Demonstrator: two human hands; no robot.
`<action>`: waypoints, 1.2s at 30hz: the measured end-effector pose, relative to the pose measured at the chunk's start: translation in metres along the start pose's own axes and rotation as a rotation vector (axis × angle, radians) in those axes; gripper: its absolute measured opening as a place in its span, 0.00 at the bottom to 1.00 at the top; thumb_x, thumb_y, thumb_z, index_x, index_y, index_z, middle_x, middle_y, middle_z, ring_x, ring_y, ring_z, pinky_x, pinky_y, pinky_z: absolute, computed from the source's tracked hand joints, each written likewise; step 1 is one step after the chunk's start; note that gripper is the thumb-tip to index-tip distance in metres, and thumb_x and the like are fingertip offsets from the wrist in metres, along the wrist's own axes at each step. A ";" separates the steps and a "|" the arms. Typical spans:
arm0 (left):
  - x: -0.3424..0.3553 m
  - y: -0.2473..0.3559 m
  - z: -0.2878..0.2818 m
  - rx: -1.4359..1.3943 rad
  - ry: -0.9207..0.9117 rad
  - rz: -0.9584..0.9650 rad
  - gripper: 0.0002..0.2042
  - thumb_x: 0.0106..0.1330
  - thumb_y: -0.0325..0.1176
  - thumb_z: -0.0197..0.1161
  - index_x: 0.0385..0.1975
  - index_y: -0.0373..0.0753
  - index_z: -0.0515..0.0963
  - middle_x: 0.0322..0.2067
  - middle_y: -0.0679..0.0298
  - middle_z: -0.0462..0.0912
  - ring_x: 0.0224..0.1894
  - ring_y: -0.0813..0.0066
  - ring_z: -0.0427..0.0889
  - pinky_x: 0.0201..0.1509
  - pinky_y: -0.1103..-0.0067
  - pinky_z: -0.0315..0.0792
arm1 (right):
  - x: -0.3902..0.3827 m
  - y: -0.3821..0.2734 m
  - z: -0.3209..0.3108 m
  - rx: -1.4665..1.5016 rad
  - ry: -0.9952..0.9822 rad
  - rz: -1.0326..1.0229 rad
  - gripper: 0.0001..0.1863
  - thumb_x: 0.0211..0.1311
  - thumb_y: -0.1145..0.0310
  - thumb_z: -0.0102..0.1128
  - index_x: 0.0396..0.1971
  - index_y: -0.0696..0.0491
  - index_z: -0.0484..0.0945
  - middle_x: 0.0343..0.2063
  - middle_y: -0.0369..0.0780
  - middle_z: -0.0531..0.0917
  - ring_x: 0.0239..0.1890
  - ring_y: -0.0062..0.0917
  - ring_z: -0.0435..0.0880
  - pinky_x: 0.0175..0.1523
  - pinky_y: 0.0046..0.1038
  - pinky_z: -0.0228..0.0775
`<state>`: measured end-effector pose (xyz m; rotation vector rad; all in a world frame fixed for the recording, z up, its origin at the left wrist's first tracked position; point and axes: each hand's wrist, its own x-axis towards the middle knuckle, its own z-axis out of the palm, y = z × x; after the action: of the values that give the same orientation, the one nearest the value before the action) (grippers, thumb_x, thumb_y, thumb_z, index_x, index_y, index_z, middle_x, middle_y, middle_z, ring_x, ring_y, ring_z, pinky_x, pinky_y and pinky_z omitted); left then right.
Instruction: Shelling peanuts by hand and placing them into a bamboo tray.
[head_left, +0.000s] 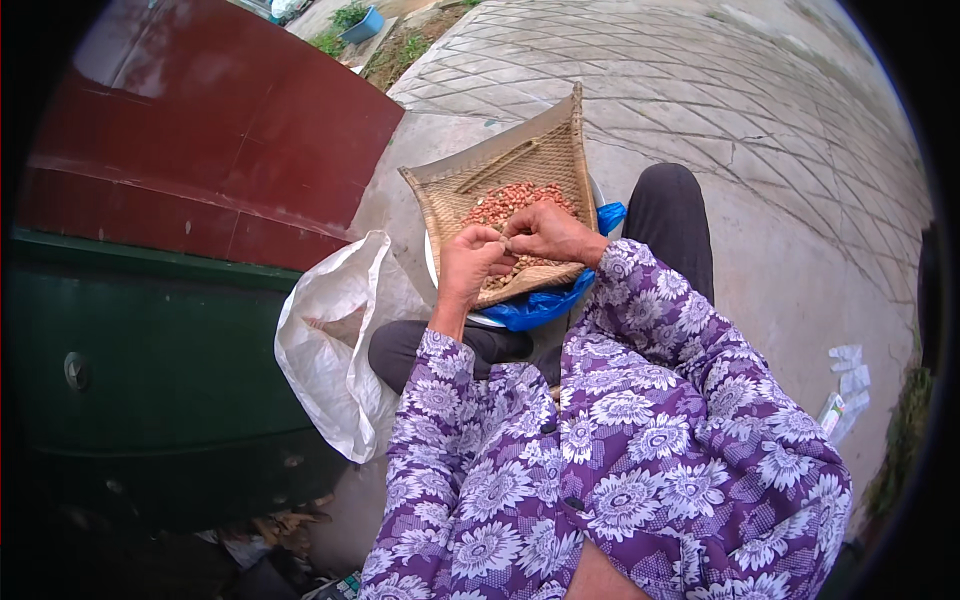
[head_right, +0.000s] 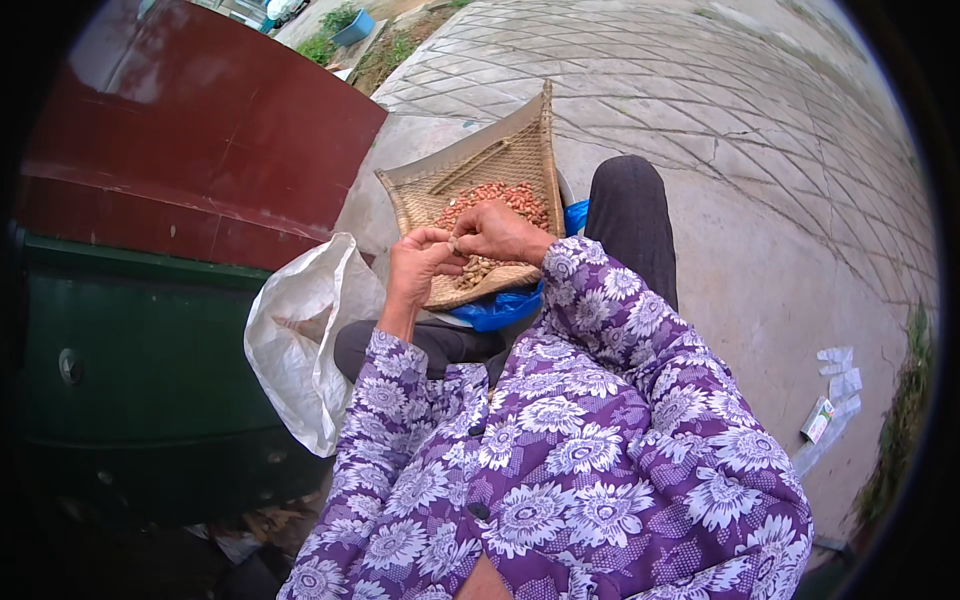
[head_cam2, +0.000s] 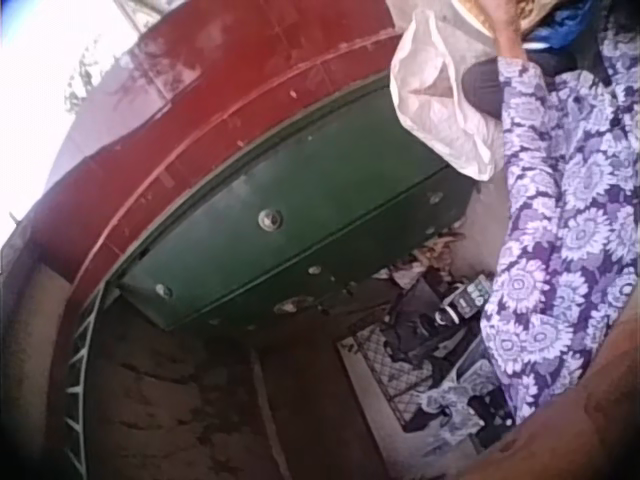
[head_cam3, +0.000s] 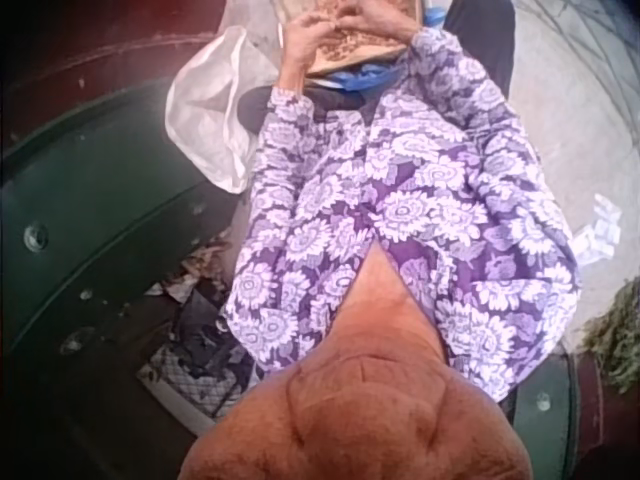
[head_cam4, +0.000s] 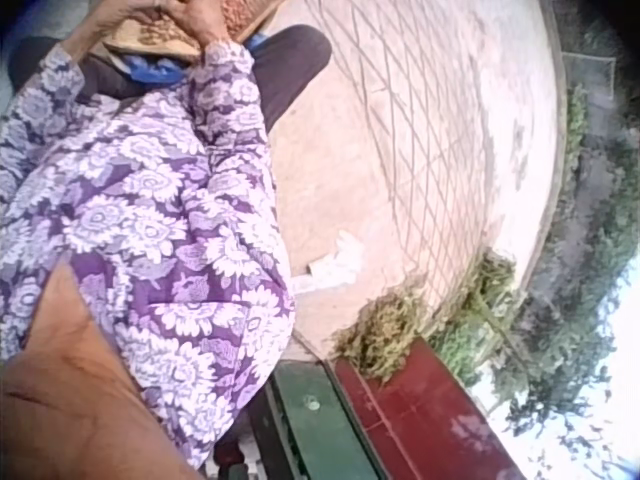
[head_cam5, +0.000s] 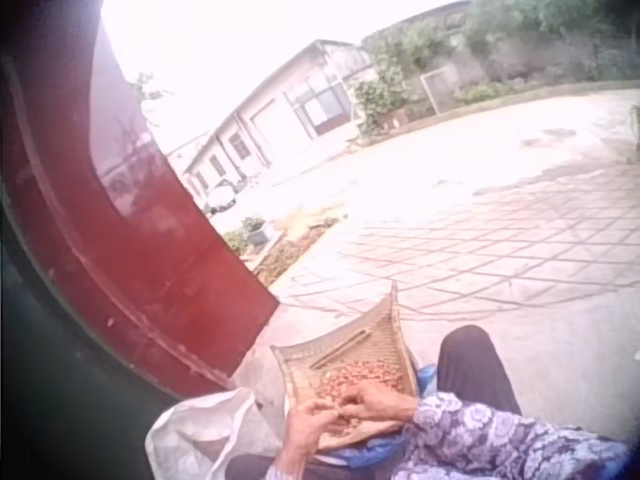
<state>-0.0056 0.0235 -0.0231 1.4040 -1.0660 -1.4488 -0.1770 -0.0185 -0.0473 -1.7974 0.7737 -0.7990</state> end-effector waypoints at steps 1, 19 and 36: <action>0.001 0.001 0.000 0.026 -0.006 -0.004 0.07 0.54 0.22 0.59 0.32 0.28 0.72 0.26 0.54 0.79 0.24 0.68 0.82 0.26 0.80 0.79 | 0.000 -0.001 -0.001 -0.009 -0.005 0.002 0.11 0.44 0.67 0.57 0.27 0.58 0.80 0.19 0.45 0.80 0.21 0.28 0.79 0.28 0.28 0.69; 0.010 0.015 0.007 0.233 0.047 0.030 0.03 0.49 0.20 0.58 0.23 0.28 0.73 0.22 0.55 0.79 0.20 0.69 0.81 0.21 0.81 0.77 | 0.002 0.001 0.006 -0.045 0.134 -0.169 0.09 0.41 0.71 0.56 0.23 0.60 0.80 0.17 0.47 0.78 0.18 0.32 0.78 0.26 0.30 0.69; 0.010 0.008 -0.003 0.003 -0.036 -0.077 0.03 0.53 0.21 0.59 0.24 0.30 0.72 0.22 0.51 0.79 0.21 0.63 0.82 0.21 0.77 0.79 | 0.003 0.000 0.007 -0.072 0.051 -0.152 0.09 0.44 0.69 0.54 0.22 0.60 0.79 0.15 0.50 0.76 0.16 0.36 0.76 0.25 0.33 0.67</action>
<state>-0.0032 0.0115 -0.0185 1.4400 -1.0462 -1.5335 -0.1695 -0.0173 -0.0491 -1.9237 0.7127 -0.9296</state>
